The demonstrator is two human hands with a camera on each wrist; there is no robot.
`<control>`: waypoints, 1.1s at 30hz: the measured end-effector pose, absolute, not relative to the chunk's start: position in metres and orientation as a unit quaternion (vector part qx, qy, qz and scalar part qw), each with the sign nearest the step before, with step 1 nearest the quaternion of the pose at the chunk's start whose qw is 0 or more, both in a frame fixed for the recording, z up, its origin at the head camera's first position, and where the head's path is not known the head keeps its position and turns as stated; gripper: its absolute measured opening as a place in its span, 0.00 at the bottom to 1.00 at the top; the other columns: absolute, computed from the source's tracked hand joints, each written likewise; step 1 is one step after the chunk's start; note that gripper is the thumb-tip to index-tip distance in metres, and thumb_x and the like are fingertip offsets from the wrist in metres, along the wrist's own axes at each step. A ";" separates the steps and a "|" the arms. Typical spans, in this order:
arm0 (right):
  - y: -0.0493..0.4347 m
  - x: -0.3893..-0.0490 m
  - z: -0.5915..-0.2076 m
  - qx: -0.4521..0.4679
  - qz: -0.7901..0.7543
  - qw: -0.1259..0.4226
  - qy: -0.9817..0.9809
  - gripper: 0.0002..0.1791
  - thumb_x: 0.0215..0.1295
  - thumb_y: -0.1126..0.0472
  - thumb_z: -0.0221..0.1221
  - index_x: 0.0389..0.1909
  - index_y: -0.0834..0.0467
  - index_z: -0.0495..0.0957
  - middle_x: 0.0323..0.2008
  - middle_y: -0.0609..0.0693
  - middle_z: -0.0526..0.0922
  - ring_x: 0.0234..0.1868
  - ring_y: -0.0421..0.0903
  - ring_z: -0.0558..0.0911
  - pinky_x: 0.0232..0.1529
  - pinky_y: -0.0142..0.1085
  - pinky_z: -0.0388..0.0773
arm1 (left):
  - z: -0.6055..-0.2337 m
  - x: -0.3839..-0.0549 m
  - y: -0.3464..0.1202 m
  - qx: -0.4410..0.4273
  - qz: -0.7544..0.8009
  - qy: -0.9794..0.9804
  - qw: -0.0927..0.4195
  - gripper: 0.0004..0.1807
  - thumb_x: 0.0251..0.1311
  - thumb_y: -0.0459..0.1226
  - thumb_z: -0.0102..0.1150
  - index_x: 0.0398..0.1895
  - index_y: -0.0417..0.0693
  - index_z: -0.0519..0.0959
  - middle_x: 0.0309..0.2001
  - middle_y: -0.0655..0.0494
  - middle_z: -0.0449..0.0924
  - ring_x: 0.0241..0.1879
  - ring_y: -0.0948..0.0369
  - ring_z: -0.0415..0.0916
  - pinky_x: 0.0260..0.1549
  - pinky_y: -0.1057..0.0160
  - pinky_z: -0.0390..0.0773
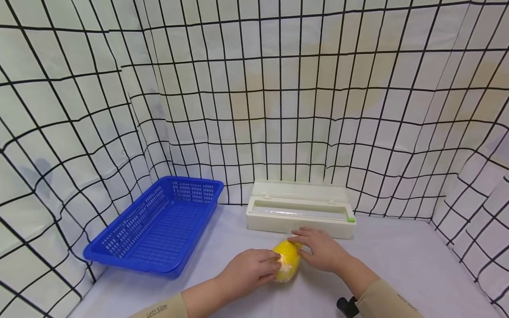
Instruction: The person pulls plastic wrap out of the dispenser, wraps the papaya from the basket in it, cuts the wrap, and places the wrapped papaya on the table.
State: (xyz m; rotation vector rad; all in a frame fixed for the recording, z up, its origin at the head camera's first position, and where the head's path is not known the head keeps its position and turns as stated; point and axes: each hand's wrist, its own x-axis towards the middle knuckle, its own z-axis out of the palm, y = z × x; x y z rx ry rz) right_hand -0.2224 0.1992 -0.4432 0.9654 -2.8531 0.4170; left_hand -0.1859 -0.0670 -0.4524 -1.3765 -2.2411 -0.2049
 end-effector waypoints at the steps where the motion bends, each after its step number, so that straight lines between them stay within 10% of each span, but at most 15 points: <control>1: 0.200 -0.222 -0.443 0.317 0.137 0.052 -0.937 0.20 0.69 0.53 0.60 0.60 0.44 0.79 0.66 0.46 0.74 0.68 0.56 0.69 0.63 0.63 0.65 | -0.453 -0.186 -0.067 -0.501 -0.077 -0.825 0.250 0.13 0.61 0.46 0.68 0.48 0.58 0.86 0.53 0.60 0.83 0.51 0.64 0.80 0.52 0.67 0.78; 10: 0.200 -0.217 -0.430 0.300 0.177 0.017 -0.937 0.11 0.67 0.52 0.61 0.49 0.45 0.81 0.66 0.50 0.73 0.67 0.58 0.70 0.64 0.61 0.65 | -0.455 -0.190 -0.075 -0.447 -0.116 -0.856 0.234 0.12 0.58 0.43 0.69 0.45 0.58 0.84 0.54 0.59 0.82 0.53 0.62 0.79 0.53 0.62 0.78; 20: 0.203 -0.218 -0.422 0.284 0.225 -0.068 -0.930 0.03 0.70 0.52 0.59 0.39 0.44 0.79 0.38 0.34 0.82 0.43 0.40 0.80 0.47 0.45 0.81 | -0.448 -0.198 -0.071 -0.349 -0.106 -0.917 0.160 0.20 0.61 0.44 0.64 0.56 0.49 0.82 0.60 0.55 0.78 0.57 0.58 0.77 0.56 0.57 0.77; 33: 0.198 -0.212 -0.426 0.300 0.264 -0.068 -0.914 0.05 0.65 0.50 0.65 0.32 0.42 0.79 0.29 0.31 0.78 0.32 0.33 0.76 0.36 0.31 0.78 | -0.438 -0.221 -0.056 -0.288 -0.113 -0.949 0.063 0.26 0.61 0.46 0.66 0.64 0.55 0.77 0.69 0.55 0.69 0.63 0.53 0.71 0.59 0.53 0.74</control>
